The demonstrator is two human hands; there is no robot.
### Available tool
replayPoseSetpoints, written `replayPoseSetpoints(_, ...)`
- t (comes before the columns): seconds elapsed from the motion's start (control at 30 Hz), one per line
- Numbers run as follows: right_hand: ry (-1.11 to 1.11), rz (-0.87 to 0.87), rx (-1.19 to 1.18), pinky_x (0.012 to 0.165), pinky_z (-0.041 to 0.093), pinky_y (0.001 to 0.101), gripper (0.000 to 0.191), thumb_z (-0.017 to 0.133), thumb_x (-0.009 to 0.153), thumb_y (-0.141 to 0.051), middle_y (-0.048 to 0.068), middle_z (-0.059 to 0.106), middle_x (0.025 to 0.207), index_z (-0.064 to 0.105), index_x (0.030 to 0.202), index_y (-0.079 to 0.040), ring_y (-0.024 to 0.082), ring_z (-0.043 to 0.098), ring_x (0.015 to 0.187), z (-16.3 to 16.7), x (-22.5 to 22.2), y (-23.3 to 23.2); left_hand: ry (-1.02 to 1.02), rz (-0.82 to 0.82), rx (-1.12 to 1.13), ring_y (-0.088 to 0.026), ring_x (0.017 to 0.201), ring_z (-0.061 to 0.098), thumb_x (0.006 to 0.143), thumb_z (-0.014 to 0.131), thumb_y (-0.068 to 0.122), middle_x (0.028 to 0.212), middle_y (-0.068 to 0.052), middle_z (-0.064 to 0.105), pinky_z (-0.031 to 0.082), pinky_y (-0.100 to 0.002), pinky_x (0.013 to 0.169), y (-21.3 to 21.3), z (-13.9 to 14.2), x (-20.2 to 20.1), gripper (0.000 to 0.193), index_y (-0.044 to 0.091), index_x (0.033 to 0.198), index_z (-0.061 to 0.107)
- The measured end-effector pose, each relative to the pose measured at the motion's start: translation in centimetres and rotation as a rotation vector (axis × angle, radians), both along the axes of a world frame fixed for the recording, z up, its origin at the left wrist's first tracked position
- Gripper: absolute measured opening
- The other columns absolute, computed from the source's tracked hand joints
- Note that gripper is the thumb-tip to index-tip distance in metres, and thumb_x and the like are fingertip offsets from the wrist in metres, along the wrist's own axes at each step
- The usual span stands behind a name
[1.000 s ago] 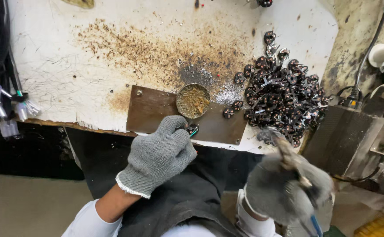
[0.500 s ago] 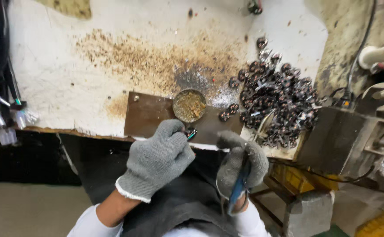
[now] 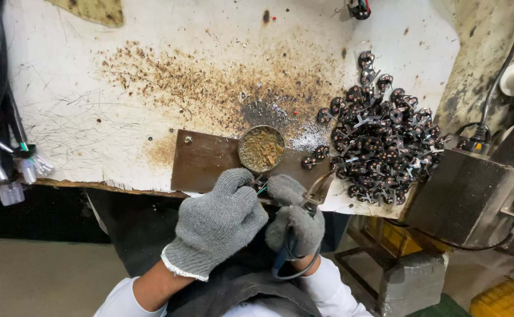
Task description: The person, wearing gloves, solders wire leads onto small electrical components at a workbench using a soldering iron, twisting and positioning the wires by hand and using pliers, then sets finished components onto a growing pile and reaches for the next piece.
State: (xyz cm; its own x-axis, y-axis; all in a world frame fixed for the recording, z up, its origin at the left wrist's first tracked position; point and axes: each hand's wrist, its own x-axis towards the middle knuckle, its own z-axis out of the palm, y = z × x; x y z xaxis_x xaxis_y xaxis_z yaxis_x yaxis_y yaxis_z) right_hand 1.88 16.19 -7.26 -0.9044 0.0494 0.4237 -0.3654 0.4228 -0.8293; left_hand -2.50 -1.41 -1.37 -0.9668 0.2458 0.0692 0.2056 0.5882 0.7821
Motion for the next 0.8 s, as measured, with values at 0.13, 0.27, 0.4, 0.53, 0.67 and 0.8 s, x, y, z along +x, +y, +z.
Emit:
replayPoseSetpoints(0.13, 0.032, -0.007, -0.017, 0.106, 0.06, 0.0513, 0.026, 0.041, 0.115, -0.016, 0.02, 0.072, 0.113, 0.045, 0.134, 0.001, 0.028, 0.075, 0.108, 0.9, -0.5, 0.9, -0.025, -0.007, 0.005, -0.027, 0.06, 0.067, 0.08, 0.077, 0.02, 0.109, -0.005, 0.069, 0.052, -0.038, 0.052, 0.0, 0.0, -0.1, 0.018, 0.011, 0.08, 0.062)
replayPoseSetpoints(0.27, -0.01, -0.037, 0.07, 0.109, 0.052, 0.0515, 0.013, 0.046, 0.117, -0.01, 0.022, 0.073, 0.115, 0.056, 0.123, -0.005, 0.031, 0.074, 0.105, 0.9, -0.7, 0.4, -0.007, -0.011, 0.001, -0.028, 0.06, 0.067, 0.081, 0.077, 0.02, 0.108, -0.005, 0.069, 0.052, -0.038, 0.052, 0.1, 0.2, -0.3, 0.018, 0.011, 0.081, 0.062)
replayPoseSetpoints(0.4, 0.001, -0.167, -0.027, 0.105, 0.059, 0.049, 0.017, 0.05, 0.111, -0.012, 0.017, 0.075, 0.111, 0.06, 0.122, -0.004, 0.032, 0.076, 0.107, 1.4, -0.1, 0.4, -0.022, -0.009, 0.039, -0.027, 0.062, 0.068, 0.081, 0.076, 0.018, 0.11, -0.007, 0.068, 0.053, -0.037, 0.054, -0.2, 0.3, -0.2, 0.017, 0.009, 0.083, 0.062)
replayPoseSetpoints(0.53, -0.121, 0.09, -1.039, 0.086, 0.059, 0.0437, 0.013, 0.062, 0.103, -0.011, 0.014, 0.072, 0.103, 0.064, 0.114, -0.004, 0.028, 0.068, 0.092, 3.7, 2.3, 4.4, -0.057, 0.015, 0.051, -0.03, 0.066, 0.069, 0.081, 0.076, 0.019, 0.11, -0.009, 0.068, 0.054, -0.039, 0.057, -0.2, 0.6, 0.3, 0.018, 0.009, 0.083, 0.062)
replayPoseSetpoints(0.67, -0.164, 0.029, -0.98, 0.063, 0.051, 0.0296, 0.013, 0.067, 0.096, -0.001, 0.007, 0.073, 0.086, 0.068, 0.108, -0.003, 0.017, 0.063, 0.07, 2.8, 3.3, 5.9, -0.123, 0.072, 0.067, -0.029, 0.07, 0.072, 0.083, 0.077, 0.017, 0.113, -0.012, 0.067, 0.057, -0.038, 0.059, 0.1, 1.1, 0.8, 0.019, 0.006, 0.091, 0.063)
replayPoseSetpoints(0.8, -0.153, -0.086, -0.281, 0.056, 0.048, 0.0209, 0.019, 0.07, 0.093, 0.006, 0.0, 0.071, 0.079, 0.066, 0.105, -0.008, 0.01, 0.062, 0.059, 2.2, 1.1, 4.9, -0.011, 0.011, 0.135, -0.032, 0.077, 0.072, 0.08, 0.082, 0.025, 0.114, -0.015, 0.061, 0.058, -0.037, 0.062, -0.7, 1.5, 1.3, 0.039, 0.006, 0.112, 0.069)
